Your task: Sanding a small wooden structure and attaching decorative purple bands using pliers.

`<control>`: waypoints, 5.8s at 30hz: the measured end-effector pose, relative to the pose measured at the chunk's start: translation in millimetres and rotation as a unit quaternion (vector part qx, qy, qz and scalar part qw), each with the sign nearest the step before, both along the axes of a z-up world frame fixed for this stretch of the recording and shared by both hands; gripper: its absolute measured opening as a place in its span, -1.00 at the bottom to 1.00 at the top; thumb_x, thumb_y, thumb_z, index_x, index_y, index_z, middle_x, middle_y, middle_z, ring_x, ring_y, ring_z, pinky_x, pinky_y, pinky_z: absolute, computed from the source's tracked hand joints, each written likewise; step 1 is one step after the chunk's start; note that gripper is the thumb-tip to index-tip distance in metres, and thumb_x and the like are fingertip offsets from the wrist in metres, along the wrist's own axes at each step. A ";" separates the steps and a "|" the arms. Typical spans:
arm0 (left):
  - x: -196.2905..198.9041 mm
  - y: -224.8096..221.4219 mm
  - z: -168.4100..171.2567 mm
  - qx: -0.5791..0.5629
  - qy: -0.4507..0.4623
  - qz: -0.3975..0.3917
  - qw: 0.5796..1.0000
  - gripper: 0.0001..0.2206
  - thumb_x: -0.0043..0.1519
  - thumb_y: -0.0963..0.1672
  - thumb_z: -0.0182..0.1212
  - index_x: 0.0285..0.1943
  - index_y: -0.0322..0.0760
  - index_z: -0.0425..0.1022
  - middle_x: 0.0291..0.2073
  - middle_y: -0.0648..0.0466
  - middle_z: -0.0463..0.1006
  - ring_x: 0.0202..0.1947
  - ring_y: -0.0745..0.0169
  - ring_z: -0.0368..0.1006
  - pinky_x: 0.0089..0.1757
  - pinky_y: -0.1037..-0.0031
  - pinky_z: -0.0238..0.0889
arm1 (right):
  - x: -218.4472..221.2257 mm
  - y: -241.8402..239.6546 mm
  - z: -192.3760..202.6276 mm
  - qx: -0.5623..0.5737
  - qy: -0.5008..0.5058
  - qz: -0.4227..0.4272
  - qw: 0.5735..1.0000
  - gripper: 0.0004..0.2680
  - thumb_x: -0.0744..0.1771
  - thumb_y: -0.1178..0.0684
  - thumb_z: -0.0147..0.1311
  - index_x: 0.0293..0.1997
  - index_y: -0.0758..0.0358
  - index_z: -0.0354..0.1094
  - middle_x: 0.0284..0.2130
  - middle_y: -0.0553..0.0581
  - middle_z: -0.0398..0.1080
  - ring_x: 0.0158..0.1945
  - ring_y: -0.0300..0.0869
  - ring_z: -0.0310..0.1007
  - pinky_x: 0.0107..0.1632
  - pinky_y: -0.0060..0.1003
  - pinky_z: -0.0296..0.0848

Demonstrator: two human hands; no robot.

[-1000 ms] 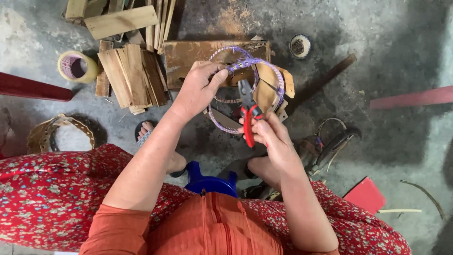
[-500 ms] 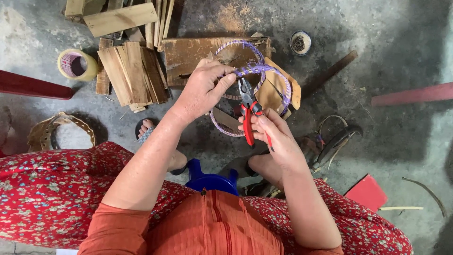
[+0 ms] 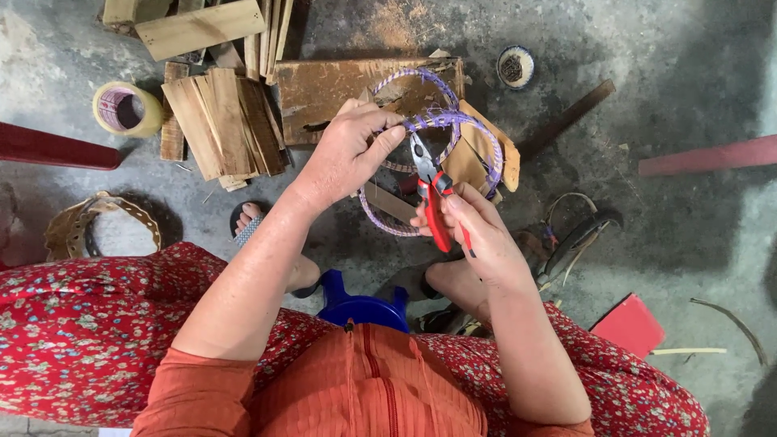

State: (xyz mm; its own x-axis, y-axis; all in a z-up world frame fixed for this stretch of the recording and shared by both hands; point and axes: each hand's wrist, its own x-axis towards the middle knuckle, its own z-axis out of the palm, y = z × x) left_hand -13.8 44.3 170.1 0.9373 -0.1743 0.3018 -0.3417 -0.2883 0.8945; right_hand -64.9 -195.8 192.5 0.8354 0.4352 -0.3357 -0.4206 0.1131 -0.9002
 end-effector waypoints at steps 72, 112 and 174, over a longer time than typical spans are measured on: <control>59.7 -59.5 -101.3 0.493 -0.054 -0.006 0.869 -0.61 0.24 0.10 0.21 -0.18 -0.26 0.68 -0.16 -0.08 0.56 0.28 -0.25 0.20 0.39 -0.20 -0.42 | 45.0 -8.1 -24.4 -0.381 -0.130 -0.042 0.914 -0.63 0.40 -0.18 -0.19 0.14 0.29 0.38 -0.26 0.07 0.47 -0.34 -0.26 0.42 -0.30 -0.37 0.45; 55.8 -62.8 -110.7 0.477 -0.102 0.055 0.871 -0.68 0.23 0.05 0.19 -0.32 -0.21 0.65 -0.43 0.04 0.45 -0.16 -0.11 0.29 0.30 -0.46 -0.25 | 45.3 -3.4 29.5 -0.360 -0.205 -0.049 0.909 -0.73 0.43 -0.06 -0.29 -0.10 0.28 0.36 -0.49 0.06 0.38 -0.48 -0.25 0.33 -0.28 -0.34 0.38; 21.7 -40.7 31.5 -0.049 0.083 -0.053 0.994 -0.89 0.17 -0.12 0.43 -0.36 -0.17 0.60 -0.56 0.09 0.38 -0.31 0.20 0.33 -0.14 0.40 0.33 | -24.7 -44.6 4.0 -0.485 -0.319 -0.065 0.812 -0.85 0.41 -0.05 0.06 -0.20 0.13 0.20 -0.34 0.26 0.39 -0.39 0.14 0.43 -0.32 -0.06 0.43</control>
State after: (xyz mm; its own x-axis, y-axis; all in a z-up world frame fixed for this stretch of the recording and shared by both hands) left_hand 7.8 3.5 201.6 0.9537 -0.2515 0.1649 -0.2107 -0.1674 0.9631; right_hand -89.5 -240.3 196.5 0.9915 0.1191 0.0517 0.1253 -0.7727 -0.6223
